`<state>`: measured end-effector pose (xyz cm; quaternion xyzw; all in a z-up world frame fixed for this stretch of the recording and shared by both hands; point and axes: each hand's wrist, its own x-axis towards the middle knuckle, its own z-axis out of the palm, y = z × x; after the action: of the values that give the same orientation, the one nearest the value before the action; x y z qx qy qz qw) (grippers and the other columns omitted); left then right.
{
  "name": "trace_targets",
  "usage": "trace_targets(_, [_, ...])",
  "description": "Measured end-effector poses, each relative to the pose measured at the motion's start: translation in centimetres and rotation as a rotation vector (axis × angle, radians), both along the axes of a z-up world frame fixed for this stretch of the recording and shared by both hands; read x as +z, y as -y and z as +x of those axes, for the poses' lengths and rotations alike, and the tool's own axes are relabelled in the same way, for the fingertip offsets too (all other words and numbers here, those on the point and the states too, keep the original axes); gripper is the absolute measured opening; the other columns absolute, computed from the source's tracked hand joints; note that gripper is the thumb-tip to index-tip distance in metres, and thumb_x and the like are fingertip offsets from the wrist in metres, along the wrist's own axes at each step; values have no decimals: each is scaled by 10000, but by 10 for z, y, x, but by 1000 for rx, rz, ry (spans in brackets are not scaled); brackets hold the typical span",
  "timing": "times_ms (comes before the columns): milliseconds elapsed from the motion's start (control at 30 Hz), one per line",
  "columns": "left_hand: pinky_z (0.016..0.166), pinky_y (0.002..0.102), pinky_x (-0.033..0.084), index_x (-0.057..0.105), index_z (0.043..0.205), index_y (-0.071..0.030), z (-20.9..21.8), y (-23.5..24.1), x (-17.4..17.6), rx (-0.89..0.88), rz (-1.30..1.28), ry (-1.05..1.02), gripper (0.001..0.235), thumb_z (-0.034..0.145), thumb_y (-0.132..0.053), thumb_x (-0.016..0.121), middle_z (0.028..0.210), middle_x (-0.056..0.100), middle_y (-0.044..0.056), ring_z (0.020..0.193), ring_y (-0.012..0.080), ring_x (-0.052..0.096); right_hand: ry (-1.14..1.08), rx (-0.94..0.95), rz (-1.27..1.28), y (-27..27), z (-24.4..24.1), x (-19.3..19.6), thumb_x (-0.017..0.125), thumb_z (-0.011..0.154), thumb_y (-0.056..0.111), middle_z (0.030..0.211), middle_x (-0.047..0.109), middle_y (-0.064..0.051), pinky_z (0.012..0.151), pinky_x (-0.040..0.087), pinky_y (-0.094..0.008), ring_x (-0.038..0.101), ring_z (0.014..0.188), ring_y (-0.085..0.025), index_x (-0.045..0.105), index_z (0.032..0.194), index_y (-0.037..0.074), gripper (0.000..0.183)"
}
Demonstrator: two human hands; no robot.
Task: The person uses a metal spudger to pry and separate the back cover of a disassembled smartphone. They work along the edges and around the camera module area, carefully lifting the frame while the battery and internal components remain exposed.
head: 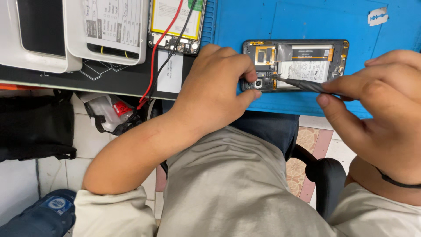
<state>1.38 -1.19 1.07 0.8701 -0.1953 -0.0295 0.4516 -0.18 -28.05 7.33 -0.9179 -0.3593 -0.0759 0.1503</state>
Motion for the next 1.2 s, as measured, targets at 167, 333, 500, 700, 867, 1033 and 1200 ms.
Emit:
trace_targets(167, [894, 476, 477, 603, 1028, -48, -7, -1, 8, -102, 35, 155, 227, 847, 51, 700, 933, 665, 114, 993, 359, 604, -18, -145, 58, 27, -14, -19, 839, 959, 8, 914, 689, -98, 964, 486, -407, 648, 888, -235, 690, 1070, -26, 189])
trace_targets(333, [877, 461, 496, 584, 1064, -47, 1, -4, 11, -119, -26, 183, 211, 899, 43, 680, 950, 676, 97, 983, 344, 626, -182, -336, 249, 39, -24, -32, 810, 1029, 43, 991, 672, -143, 860, 478, -291, 614, 921, -206, 658, 1141, -64, 217])
trace_targets(500, [848, 415, 502, 593, 1039, -43, 11, -14, 12, -102, -79, 139, 203, 914, -35, 753, 965, 693, 84, 948, 302, 648, -241, -440, 497, 28, -31, -46, 814, 1021, 61, 1042, 680, -159, 794, 499, -242, 649, 897, -161, 667, 1093, -68, 209])
trace_targets(700, [784, 292, 539, 644, 1021, -52, 6, -18, 8, 11, -178, -4, 161, 972, -114, 785, 986, 722, 25, 918, 155, 691, -295, -408, 515, 3, -18, -54, 841, 951, 50, 974, 718, -138, 704, 480, -235, 660, 820, -169, 692, 1032, -55, 199])
trace_targets(867, [799, 281, 539, 659, 1028, -53, -1, -19, 1, 55, -220, -14, 148, 993, -114, 789, 996, 732, 13, 908, 136, 676, -415, -400, 631, -11, -16, -60, 819, 944, 74, 942, 718, -96, 727, 504, -228, 669, 829, -141, 695, 995, -21, 165])
trace_targets(1033, [788, 272, 529, 665, 1026, -53, -6, -16, -5, 99, -260, -37, 146, 979, -101, 794, 970, 719, 14, 874, 127, 651, -395, -349, 580, -13, -14, -67, 834, 966, 74, 945, 726, -98, 742, 509, -227, 682, 849, -142, 723, 988, -25, 151])
trace_targets(1200, [776, 241, 531, 652, 1054, -55, -12, -18, -10, 116, -306, -23, 156, 1003, -89, 796, 994, 715, 18, 840, 113, 636, -453, -490, 682, 1, -19, -69, 799, 973, 86, 1001, 714, -70, 763, 500, -220, 652, 851, -127, 697, 1040, -17, 159])
